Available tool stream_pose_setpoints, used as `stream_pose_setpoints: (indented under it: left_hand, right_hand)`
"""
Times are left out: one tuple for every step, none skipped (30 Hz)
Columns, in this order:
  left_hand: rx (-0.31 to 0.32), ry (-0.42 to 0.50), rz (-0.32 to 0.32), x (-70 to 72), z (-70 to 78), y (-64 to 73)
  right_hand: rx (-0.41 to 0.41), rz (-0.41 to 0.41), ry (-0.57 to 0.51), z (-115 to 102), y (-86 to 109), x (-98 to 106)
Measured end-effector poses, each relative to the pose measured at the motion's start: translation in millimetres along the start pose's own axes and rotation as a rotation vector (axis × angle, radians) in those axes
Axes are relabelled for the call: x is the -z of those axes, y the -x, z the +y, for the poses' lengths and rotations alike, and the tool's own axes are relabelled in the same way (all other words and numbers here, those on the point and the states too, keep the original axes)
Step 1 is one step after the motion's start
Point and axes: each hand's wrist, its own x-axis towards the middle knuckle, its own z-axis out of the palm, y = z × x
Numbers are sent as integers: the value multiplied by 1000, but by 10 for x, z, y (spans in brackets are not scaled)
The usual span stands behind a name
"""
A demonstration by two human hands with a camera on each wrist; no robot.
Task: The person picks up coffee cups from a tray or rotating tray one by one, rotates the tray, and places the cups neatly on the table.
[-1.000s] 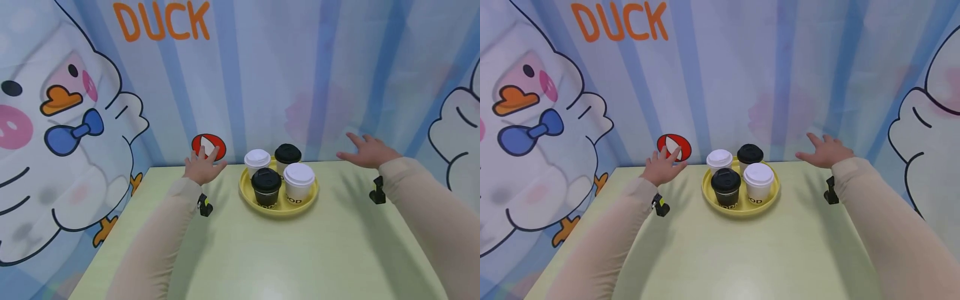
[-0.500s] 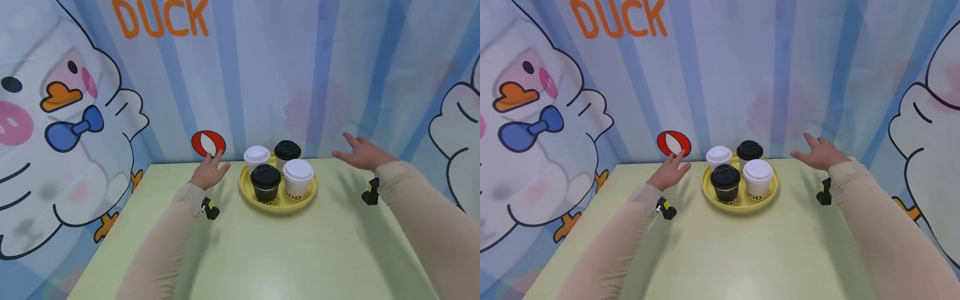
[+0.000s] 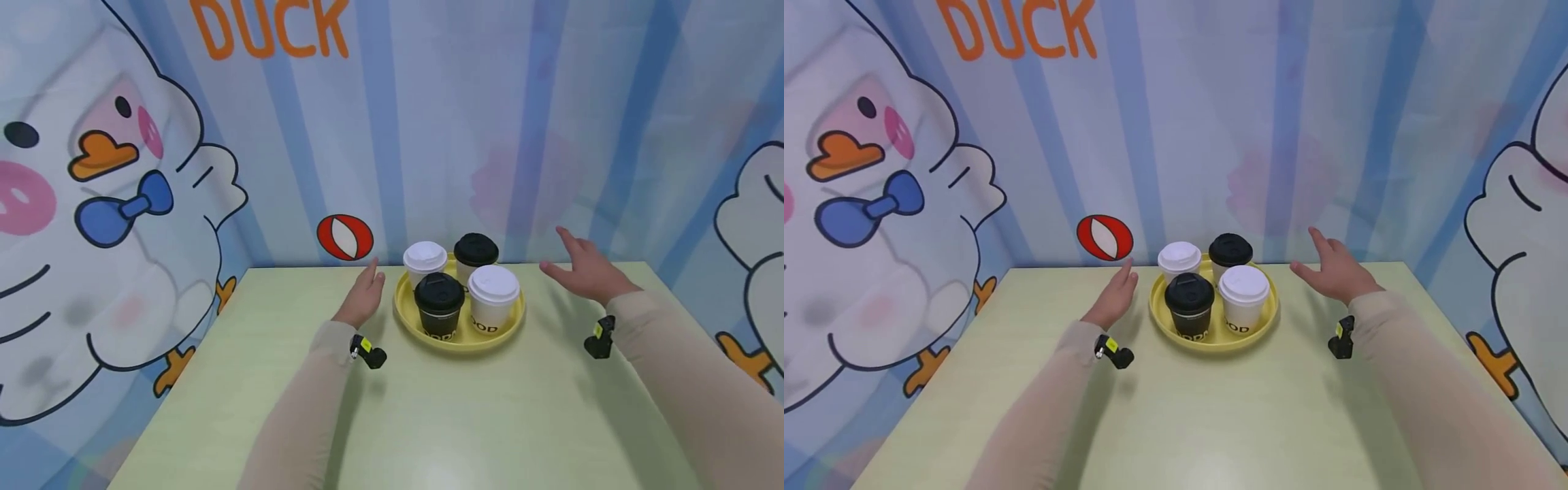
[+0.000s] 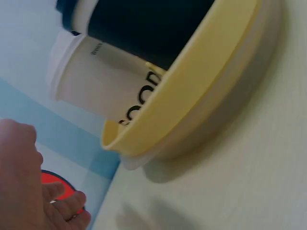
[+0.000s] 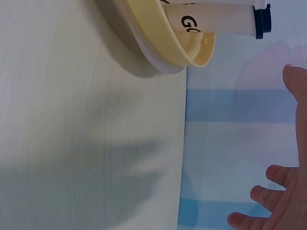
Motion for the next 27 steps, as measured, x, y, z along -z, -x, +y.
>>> stream_pose_setpoints:
  left_hand:
    - [-3,18,11,-55,-12,-2]
    - [-8,34,21,-112,-31,-8]
    - [-14,50,27,-165,-50,-14]
    - [-18,71,35,-215,-63,-12]
    - [-18,95,44,-262,-77,-16]
    - [-24,126,53,-302,-87,-14]
    - [-26,153,61,-340,-97,-10]
    - [-20,180,67,-371,-100,1]
    - [-12,202,72,-401,-103,10]
    - [-5,222,76,-426,-105,22]
    - [3,235,77,-454,-116,26]
    - [19,241,75,-477,-118,38]
    - [37,241,74,-503,-129,43]
    - [52,245,72,-530,-143,45]
    - [60,245,72,-557,-157,50]
    - [60,245,73,-581,-171,57]
    - [58,241,75,-603,-182,66]
    - [60,245,74,-620,-185,79]
    - [55,245,75,-638,-195,85]
    - [44,246,75,-652,-200,97]
    - [34,241,75,-660,-201,111]
    - [27,240,74,-672,-201,112]
    - [27,237,70,-682,-199,111]
    - [32,240,68,-691,-197,107]
    - [30,237,69,-699,-198,102]
    - [28,235,70,-705,-195,96]
    - [33,236,71,-709,-191,89]
  right_hand:
    - [0,-1,3,3,3,-15]
    - [1,-1,6,6,4,-30]
    - [-1,-5,6,11,4,-42]
    - [-3,-8,8,15,7,-50]
    - [-5,-11,10,15,8,-58]
    - [-6,-12,9,16,6,-63]
    - [-7,-11,7,15,1,-70]
    - [-7,-11,5,15,-5,-76]
    - [-7,-11,3,16,-12,-81]
    - [-5,-11,3,18,-19,-88]
    - [-5,-10,3,21,-28,-96]
    - [-6,-10,1,24,-37,-106]
    - [-7,-10,0,26,-45,-115]
    - [-7,-10,-1,28,-52,-123]
    - [-7,-11,0,30,-61,-133]
    - [-7,-11,-1,31,-68,-141]
    - [-6,-9,-3,30,-73,-149]
    - [-6,-8,-2,29,-79,-157]
    - [-5,-9,-2,27,-82,-161]
    - [-5,-9,-1,23,-86,-166]
    - [-5,-10,-1,17,-88,-170]
    - [-3,-9,-1,10,-88,-167]
    - [-1,-7,1,2,-88,-162]
    - [-3,-7,2,-8,-88,-157]
    - [-3,-7,2,-16,-88,-151]
    - [-3,-5,2,-22,-92,-145]
    - [-4,-4,3,-26,-96,-138]
